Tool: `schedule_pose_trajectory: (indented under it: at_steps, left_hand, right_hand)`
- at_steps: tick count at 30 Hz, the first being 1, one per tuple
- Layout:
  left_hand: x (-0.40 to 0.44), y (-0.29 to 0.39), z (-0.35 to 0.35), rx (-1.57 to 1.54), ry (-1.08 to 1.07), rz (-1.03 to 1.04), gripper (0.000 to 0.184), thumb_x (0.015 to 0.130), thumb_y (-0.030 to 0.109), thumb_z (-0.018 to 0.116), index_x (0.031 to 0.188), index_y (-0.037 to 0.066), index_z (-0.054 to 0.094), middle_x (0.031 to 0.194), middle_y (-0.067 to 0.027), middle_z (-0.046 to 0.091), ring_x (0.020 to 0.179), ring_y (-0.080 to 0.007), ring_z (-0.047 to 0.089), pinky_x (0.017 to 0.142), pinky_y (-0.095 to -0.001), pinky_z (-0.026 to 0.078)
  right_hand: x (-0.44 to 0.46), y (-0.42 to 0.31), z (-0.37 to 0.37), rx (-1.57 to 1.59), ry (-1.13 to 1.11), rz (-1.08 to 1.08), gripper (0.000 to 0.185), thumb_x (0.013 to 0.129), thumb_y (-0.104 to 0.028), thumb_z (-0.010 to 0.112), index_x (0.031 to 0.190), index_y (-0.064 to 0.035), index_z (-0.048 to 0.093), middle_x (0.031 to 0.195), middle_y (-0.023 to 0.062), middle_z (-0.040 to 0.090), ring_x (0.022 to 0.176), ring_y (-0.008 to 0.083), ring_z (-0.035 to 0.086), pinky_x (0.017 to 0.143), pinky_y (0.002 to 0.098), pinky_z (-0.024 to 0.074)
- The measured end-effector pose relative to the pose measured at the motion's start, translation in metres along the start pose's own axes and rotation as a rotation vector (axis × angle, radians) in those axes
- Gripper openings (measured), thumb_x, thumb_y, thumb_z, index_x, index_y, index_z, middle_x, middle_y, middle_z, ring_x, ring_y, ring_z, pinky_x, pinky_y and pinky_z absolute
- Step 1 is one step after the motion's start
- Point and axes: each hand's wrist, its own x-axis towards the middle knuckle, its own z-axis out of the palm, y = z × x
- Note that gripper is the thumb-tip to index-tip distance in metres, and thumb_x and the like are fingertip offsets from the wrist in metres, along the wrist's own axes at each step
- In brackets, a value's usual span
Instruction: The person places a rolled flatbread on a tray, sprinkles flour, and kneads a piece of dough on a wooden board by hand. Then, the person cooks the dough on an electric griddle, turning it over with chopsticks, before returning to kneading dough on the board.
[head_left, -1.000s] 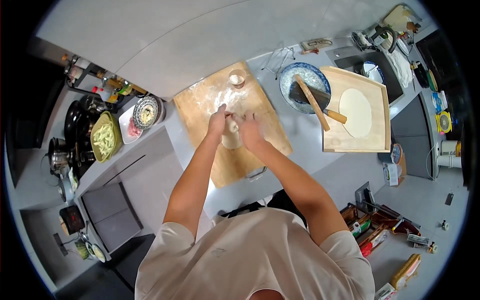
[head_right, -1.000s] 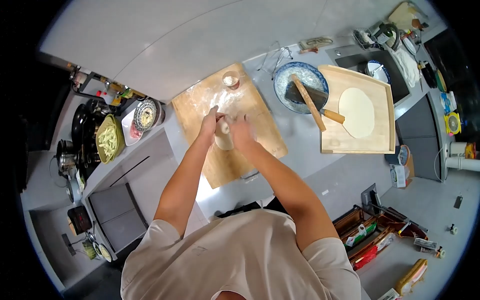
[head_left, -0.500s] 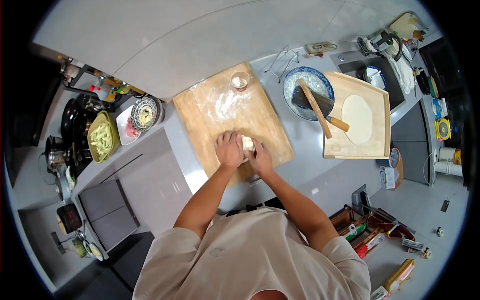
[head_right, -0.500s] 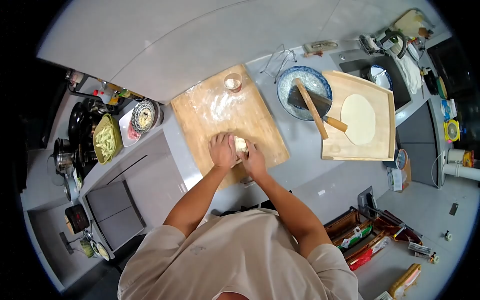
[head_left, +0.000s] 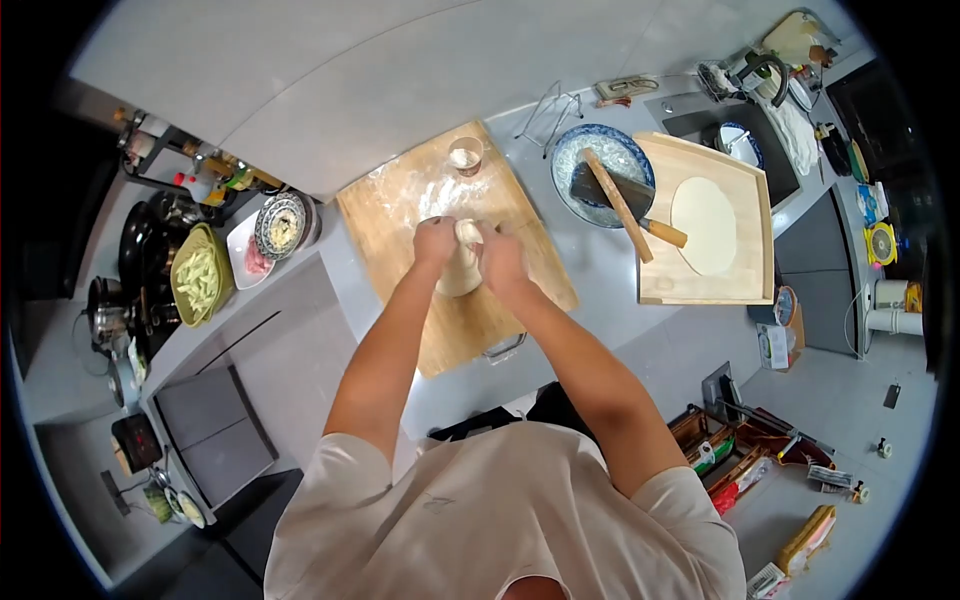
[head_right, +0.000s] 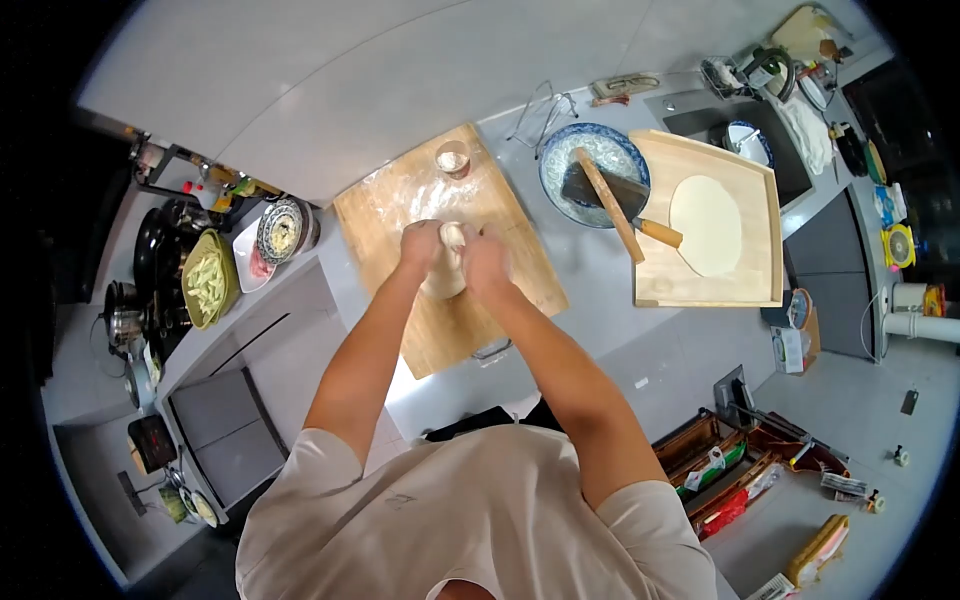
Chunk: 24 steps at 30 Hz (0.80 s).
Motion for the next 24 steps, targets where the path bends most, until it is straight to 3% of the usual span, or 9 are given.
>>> schedule_pose_trajectory:
  at_steps: [1,3,6,9,11,12,17,20,24]
  left_hand:
    - [-0.008,0.006,-0.014,-0.201,-0.074,-0.089,0.048,0.093,0.051,0.062,0.093,0.007,0.082,0.091,-0.0200,0.078,0.090,-0.0403,0.073,0.084,-0.0438,0.055]
    - [-0.031,0.015,-0.028,-0.077,-0.068,-0.050,0.052,0.093,0.054,0.062,0.093,0.006,0.082,0.088,-0.0207,0.077,0.091,-0.0389,0.074,0.085,-0.0445,0.055]
    - [-0.111,0.055,-0.040,0.358,-0.079,0.030,0.055,0.099,0.051,0.056,0.091,0.002,0.080,0.088,-0.0198,0.077,0.089,-0.0371,0.073,0.085,-0.0463,0.055]
    - [-0.133,0.009,-0.015,0.556,0.161,0.391,0.048,0.106,0.040,0.050,0.099,0.004,0.080,0.099,-0.0153,0.078,0.096,-0.0360,0.072,0.090,-0.0469,0.052]
    - [-0.144,-0.011,-0.005,0.584,0.393,0.728,0.040,0.108,0.032,0.047,0.108,0.008,0.080,0.108,-0.0115,0.078,0.100,-0.0361,0.070,0.093,-0.0474,0.050]
    - [-0.141,-0.011,-0.004,0.588,0.380,0.716,0.040,0.109,0.030,0.046,0.109,0.009,0.080,0.109,-0.0110,0.078,0.102,-0.0349,0.069,0.095,-0.0473,0.049]
    - [-0.119,0.001,-0.007,0.686,0.250,0.580,0.039,0.109,0.029,0.046,0.105,0.009,0.079,0.108,-0.0098,0.075,0.104,-0.0332,0.065,0.094,-0.0484,0.046]
    - [-0.088,0.006,0.002,0.731,0.432,0.690,0.039,0.109,0.031,0.047,0.101,0.008,0.078,0.106,-0.0102,0.073,0.105,-0.0333,0.062,0.091,-0.0488,0.046]
    - [-0.045,0.020,0.007,0.752,0.399,0.589,0.039,0.108,0.032,0.048,0.099,0.009,0.077,0.105,-0.0106,0.072,0.104,-0.0336,0.061,0.089,-0.0501,0.046]
  right_hand:
    - [-0.013,0.000,0.003,0.034,0.011,-0.061,0.051,0.090,-0.020,0.077,0.137,-0.0066,0.061,0.128,0.0284,0.060,0.111,0.0486,0.064,0.092,0.0522,0.0551]
    - [-0.041,0.001,0.008,0.104,0.038,-0.190,0.054,0.090,-0.018,0.077,0.140,-0.0076,0.060,0.136,0.0270,0.054,0.118,0.0486,0.061,0.092,0.0513,0.0558]
    - [-0.075,0.013,0.008,0.141,0.162,-0.499,0.055,0.091,-0.016,0.074,0.143,-0.0078,0.057,0.129,0.0219,0.059,0.117,0.0427,0.059,0.098,0.0476,0.0536]
    - [-0.087,0.036,0.020,0.465,0.127,-0.244,0.071,0.083,-0.015,0.082,0.148,-0.0087,0.055,0.132,0.0177,0.059,0.124,0.0415,0.055,0.102,0.0481,0.0512]
    - [-0.086,0.055,0.034,0.307,0.144,-0.372,0.076,0.080,-0.015,0.086,0.149,-0.0087,0.054,0.134,0.0170,0.059,0.124,0.0411,0.056,0.103,0.0479,0.0507]
    - [-0.083,0.055,0.033,0.228,0.154,-0.436,0.079,0.078,-0.016,0.087,0.150,-0.0087,0.054,0.135,0.0166,0.059,0.124,0.0408,0.056,0.103,0.0478,0.0504]
    - [-0.069,0.050,0.044,0.179,0.140,-0.210,0.069,0.082,-0.017,0.086,0.144,-0.0095,0.058,0.126,0.0167,0.063,0.115,0.0395,0.062,0.096,0.0478,0.0534]
    - [-0.046,0.053,0.052,0.164,0.129,-0.120,0.061,0.086,-0.020,0.084,0.141,-0.0094,0.059,0.122,0.0181,0.064,0.109,0.0414,0.065,0.093,0.0497,0.0541]
    - [-0.009,0.041,0.040,0.181,0.058,-0.013,0.053,0.088,-0.025,0.082,0.135,-0.0096,0.062,0.116,0.0212,0.066,0.105,0.0433,0.066,0.089,0.0514,0.0548]
